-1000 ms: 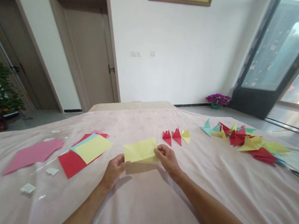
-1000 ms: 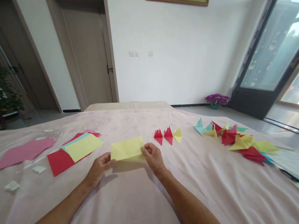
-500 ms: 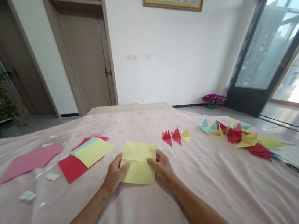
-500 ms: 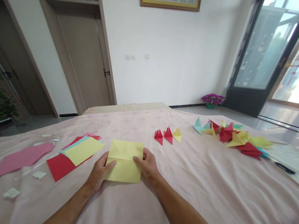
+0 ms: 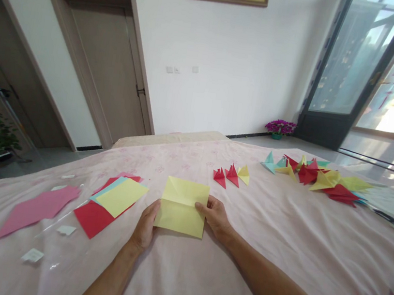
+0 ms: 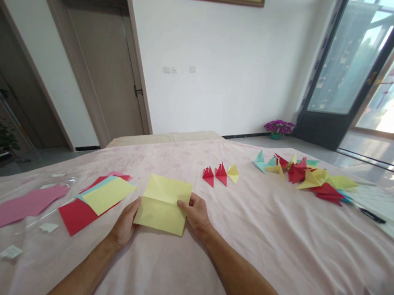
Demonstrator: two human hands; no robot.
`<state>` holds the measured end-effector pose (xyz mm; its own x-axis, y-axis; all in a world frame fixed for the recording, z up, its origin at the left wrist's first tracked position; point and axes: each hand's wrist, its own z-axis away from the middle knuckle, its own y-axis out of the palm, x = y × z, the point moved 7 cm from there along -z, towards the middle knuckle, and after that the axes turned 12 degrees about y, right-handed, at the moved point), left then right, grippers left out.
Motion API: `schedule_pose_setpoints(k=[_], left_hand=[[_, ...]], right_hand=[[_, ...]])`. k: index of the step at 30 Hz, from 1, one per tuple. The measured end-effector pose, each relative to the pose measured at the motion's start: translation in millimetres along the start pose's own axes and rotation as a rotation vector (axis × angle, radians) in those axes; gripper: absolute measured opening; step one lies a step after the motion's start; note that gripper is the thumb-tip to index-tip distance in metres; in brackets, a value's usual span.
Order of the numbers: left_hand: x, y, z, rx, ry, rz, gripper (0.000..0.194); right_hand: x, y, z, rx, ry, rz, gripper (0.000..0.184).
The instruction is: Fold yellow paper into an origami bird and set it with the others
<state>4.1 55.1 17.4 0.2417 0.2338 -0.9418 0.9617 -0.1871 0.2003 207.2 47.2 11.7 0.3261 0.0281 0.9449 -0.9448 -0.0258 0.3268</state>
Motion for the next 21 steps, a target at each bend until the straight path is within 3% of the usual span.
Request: schedule_pose_setpoints(k=[7,12,21], left_hand=[[-2,6.7,3,0.100,-0.035,-0.057,0.047],[10,-1.0,-1,0.079,-0.034,-0.140,0.035],[11,-1.8,-3,0.050,-0.025,-0.162,0.036]], right_hand=[[1,-2,-1,-0.035,0.044,-0.083,0.041],[3,-9,-5,-0.038,0.094,-0.138,0.038],[0,-4,-3,0.065,0.143,-0.191,0.039]])
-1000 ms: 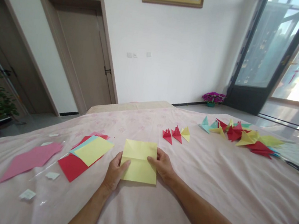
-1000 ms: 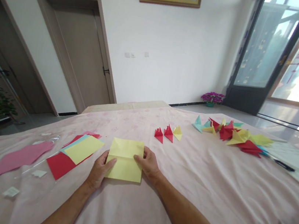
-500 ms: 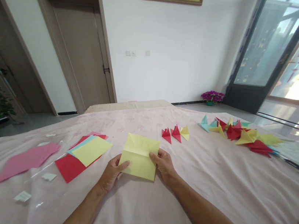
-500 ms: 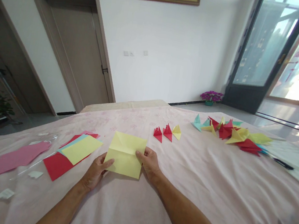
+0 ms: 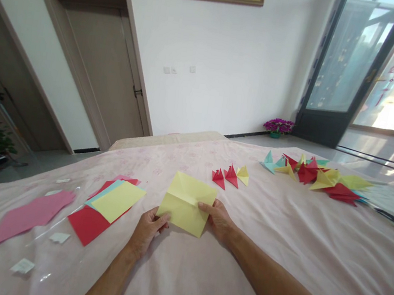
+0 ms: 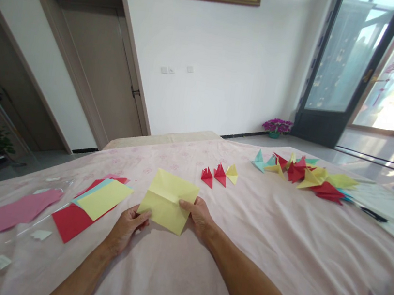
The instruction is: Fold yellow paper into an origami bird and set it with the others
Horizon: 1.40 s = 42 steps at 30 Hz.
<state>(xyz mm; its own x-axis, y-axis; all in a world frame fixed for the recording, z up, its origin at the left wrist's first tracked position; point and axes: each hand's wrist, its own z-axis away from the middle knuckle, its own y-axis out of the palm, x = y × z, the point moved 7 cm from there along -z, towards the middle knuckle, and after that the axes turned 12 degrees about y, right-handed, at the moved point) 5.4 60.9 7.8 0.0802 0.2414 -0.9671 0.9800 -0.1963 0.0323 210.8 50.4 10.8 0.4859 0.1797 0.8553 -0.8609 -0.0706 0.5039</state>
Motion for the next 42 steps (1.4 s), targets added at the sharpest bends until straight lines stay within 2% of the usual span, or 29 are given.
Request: schedule_pose_setpoints(k=[2,5,7,9,12,15,19,22,25,28,31,33,35,36,37,39,40,41,42], left_hand=[[-1,-1.8,-1,-0.042,0.016,0.006,0.039],[-3,-11.2,0,-0.193,0.069,0.004,0.045],[-5,-17.1,3,-0.303,0.108,-0.006,0.040],[-7,-15.8,7,-0.343,0.125,-0.008,0.033],[-9,-0.1,13,-0.275,0.105,0.009,0.035],[-8,18.1,17,-0.181,0.077,0.052,0.050],[-7,30.1,19,-0.092,0.084,0.156,0.060],[-9,30.9,20,-0.072,0.093,0.196,0.062],[-14,34.7,22,-0.056,0.081,0.298,0.065],[-14,41.6,21,-0.041,0.055,0.522,0.061],[-6,43.4,16,-0.036,-0.019,0.678,0.065],[-1,28.3,11,-0.103,0.018,0.472,0.065],[-4,2.0,7,-0.216,0.122,0.094,0.057],[-7,-10.8,7,-0.265,0.155,-0.024,0.049],[-10,-21.7,6,-0.288,0.174,-0.074,0.042],[-18,-39.5,6,-0.284,0.221,-0.167,0.043],[-24,-42.6,6,-0.216,0.263,-0.235,0.042],[-31,-33.5,5,-0.003,0.366,-0.466,0.048],[-35,-25.8,8,0.158,0.448,-0.631,0.054]], right_hand=[[-1,0,0,-0.001,-0.003,-0.002,0.039],[1,-3,0,-0.033,-0.037,-0.010,0.039],[2,-6,0,-0.065,-0.073,-0.013,0.041],[4,-9,0,-0.096,-0.109,-0.010,0.043],[7,-7,2,-0.121,-0.155,0.013,0.047],[10,1,8,-0.111,-0.192,0.067,0.050],[8,15,19,-0.062,-0.214,0.157,0.043],[14,26,32,-0.076,-0.355,0.468,0.030],[22,46,49,-0.062,-0.626,0.884,0.024],[17,71,63,0.048,-0.863,1.242,0.036],[5,84,65,0.102,-0.947,1.497,0.037],[-2,85,61,0.093,-0.935,1.587,0.033],[-6,82,56,0.067,-0.901,1.646,0.031],[-8,80,54,0.056,-0.877,1.668,0.030],[-9,78,52,0.049,-0.850,1.686,0.030],[-11,75,48,0.046,-0.791,1.711,0.028],[-12,74,47,0.051,-0.759,1.716,0.027],[-12,73,46,0.059,-0.726,1.712,0.027],[-13,71,45,0.067,-0.692,1.701,0.028]])
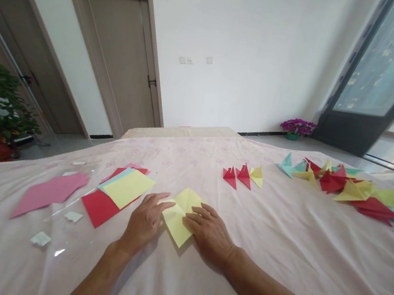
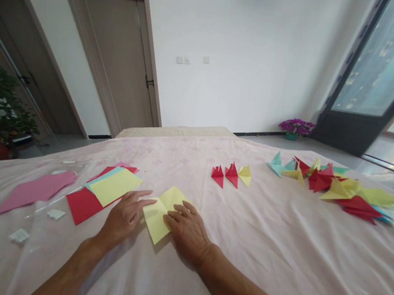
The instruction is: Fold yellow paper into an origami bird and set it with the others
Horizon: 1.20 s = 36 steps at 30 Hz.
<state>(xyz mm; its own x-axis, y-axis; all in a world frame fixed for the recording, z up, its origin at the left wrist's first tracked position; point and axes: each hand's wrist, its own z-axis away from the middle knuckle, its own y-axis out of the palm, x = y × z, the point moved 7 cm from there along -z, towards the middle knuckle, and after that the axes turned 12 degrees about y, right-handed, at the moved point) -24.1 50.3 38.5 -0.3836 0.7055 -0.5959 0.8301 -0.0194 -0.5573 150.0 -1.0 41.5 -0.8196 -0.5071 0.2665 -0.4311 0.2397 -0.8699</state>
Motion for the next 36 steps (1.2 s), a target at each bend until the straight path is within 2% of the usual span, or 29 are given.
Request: schedule_pose_setpoints(k=[2,3,5,8,13,18,23,27,30,33,36], left_hand=[[-8,13.3,4,0.246,0.173,-0.211,0.061],[-8,18.5,7,0.301,0.209,-0.264,0.063],[-3,26.6,10,0.340,0.219,-0.310,0.064],[6,32.6,10,0.323,0.189,-0.320,0.060],[18,30.6,1,0.278,0.147,-0.334,0.039],[9,27.9,-1,0.292,0.173,-0.347,0.035],[-16,30.0,1,0.310,0.247,-0.352,0.040],[-16,32.7,5,0.311,0.240,-0.287,0.036],[-3,29.2,7,0.318,0.200,-0.168,0.032],[7,21.1,4,0.278,0.152,-0.004,0.025],[13,19.9,2,0.267,0.114,0.089,0.025]], right_hand=[[-5,1,0,0.033,0.043,-0.048,0.032],[-9,0,-1,0.039,0.067,-0.072,0.035],[-18,-1,-1,0.034,0.121,-0.105,0.041],[-34,-3,-1,0.031,0.197,-0.133,0.043],[-44,-2,0,0.063,0.237,-0.176,0.041],[-46,1,0,0.072,0.221,-0.170,0.042],[-34,-7,-2,0.050,0.124,-0.064,0.029],[-14,-17,-2,0.053,0.006,0.011,0.017],[-10,-21,0,0.068,-0.070,-0.065,0.026],[-27,-23,-1,0.039,-0.077,-0.138,0.045],[-45,-19,-3,0.027,-0.077,-0.161,0.043]])
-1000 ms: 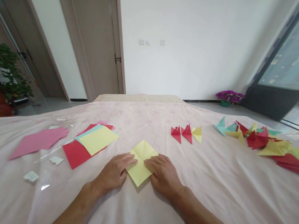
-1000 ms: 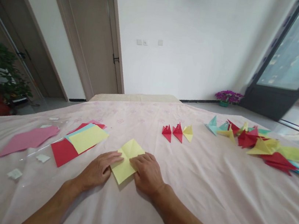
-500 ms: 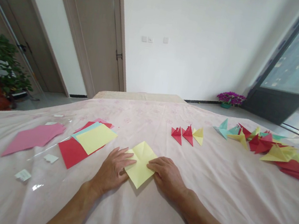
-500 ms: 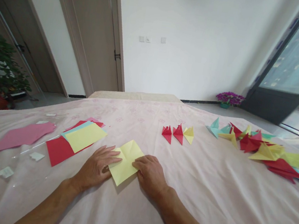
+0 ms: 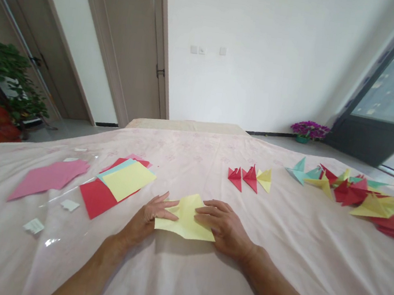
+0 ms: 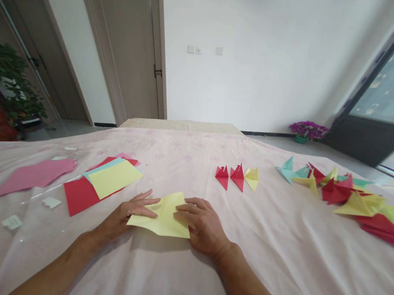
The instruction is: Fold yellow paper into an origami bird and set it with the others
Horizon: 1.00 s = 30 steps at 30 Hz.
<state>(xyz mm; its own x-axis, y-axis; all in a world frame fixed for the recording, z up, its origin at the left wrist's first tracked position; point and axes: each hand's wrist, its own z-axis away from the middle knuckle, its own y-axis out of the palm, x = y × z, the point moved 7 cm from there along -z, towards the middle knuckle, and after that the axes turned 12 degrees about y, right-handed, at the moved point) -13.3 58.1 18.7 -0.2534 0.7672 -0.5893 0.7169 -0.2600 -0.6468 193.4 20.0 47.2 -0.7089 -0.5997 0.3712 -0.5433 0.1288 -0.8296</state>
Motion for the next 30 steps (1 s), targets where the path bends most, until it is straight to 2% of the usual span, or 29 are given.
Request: schedule_pose_setpoints(k=[4,7,10,13,18,25,30], left_hand=[[2,6.7,-3,0.044,-0.017,0.008,0.020],[-1,1.7,-4,-0.008,-0.063,-0.023,0.022],[-16,-6.5,-6,-0.030,-0.031,-0.136,0.036],[-34,-5.4,-7,0.023,0.064,-0.296,0.043],[-35,7.3,-4,0.077,0.116,-0.377,0.024],[-29,11.7,-3,0.124,0.037,-0.349,0.016],[-28,13.7,-4,0.033,-0.034,-0.374,0.017]], right_hand=[[-4,2,-3,-0.025,-0.038,-0.001,0.031],[3,-1,-3,-0.063,-0.075,0.046,0.029],[7,-7,-2,-0.122,-0.052,0.124,0.030],[6,-12,0,-0.152,0.013,0.176,0.030],[6,-6,1,-0.071,0.071,0.132,0.027],[-19,4,0,-0.011,0.159,0.014,0.039],[-33,5,-4,0.011,0.241,-0.070,0.022]])
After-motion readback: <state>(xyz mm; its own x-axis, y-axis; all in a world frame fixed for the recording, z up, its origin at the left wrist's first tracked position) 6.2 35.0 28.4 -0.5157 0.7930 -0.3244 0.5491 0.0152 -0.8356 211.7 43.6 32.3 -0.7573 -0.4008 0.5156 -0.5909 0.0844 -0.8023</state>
